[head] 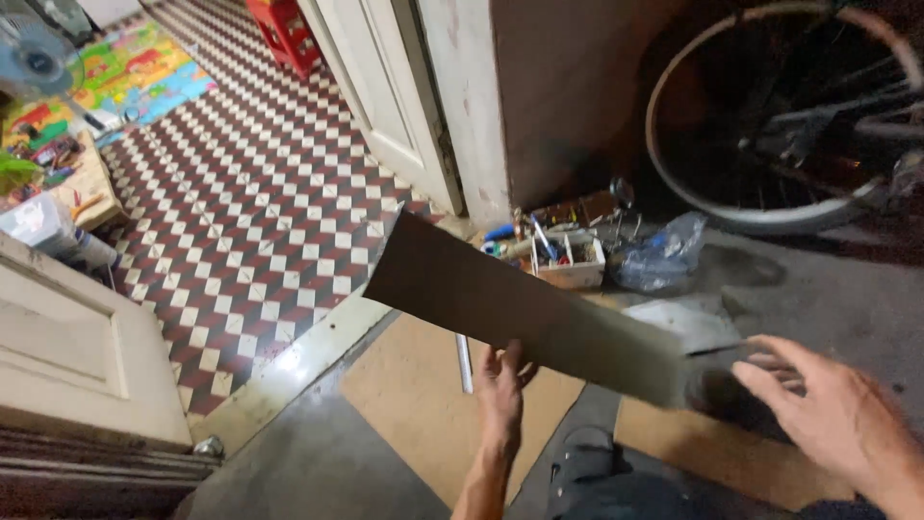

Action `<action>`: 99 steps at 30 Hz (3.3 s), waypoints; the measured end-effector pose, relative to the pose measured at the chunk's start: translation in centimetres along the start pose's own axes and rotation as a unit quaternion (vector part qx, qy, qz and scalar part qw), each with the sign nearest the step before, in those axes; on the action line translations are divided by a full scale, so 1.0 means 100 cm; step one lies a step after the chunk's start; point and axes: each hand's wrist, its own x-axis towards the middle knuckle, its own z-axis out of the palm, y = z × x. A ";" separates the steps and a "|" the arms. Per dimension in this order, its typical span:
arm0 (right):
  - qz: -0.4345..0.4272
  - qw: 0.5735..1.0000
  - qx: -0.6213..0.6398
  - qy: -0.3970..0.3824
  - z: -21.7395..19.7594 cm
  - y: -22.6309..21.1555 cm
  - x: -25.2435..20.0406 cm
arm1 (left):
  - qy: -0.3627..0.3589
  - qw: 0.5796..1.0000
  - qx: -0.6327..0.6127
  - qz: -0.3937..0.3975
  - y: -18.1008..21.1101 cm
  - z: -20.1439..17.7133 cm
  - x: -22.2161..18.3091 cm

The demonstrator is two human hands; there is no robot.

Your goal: Hammering and shaping a thin metal strip against a wooden block on the floor.

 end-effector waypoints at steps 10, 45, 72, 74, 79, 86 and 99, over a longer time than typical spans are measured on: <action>0.044 0.799 0.577 -0.161 -0.092 -0.071 -0.066 | -0.001 0.828 0.468 0.308 0.049 0.032 -0.012; -0.087 0.629 0.760 -0.140 -0.100 0.042 -0.118 | -0.330 0.927 -0.150 -0.094 0.195 0.174 -0.089; 0.131 0.669 0.730 0.044 -0.083 -0.007 0.038 | -0.147 0.983 -0.083 -0.078 0.117 0.220 -0.018; 0.161 0.734 0.657 0.069 -0.092 -0.016 0.040 | -0.166 0.971 -0.128 -0.116 0.117 0.225 -0.020; 0.138 0.765 0.612 0.148 -0.063 -0.006 0.064 | -0.193 0.971 -0.098 -0.099 0.108 0.230 -0.015; 0.154 0.768 0.601 0.160 -0.092 -0.025 0.041 | -0.206 0.972 -0.031 -0.110 0.105 0.249 -0.028; 0.168 0.774 0.607 0.059 -0.118 -0.032 0.023 | -0.185 0.975 0.008 -0.122 0.114 0.249 -0.038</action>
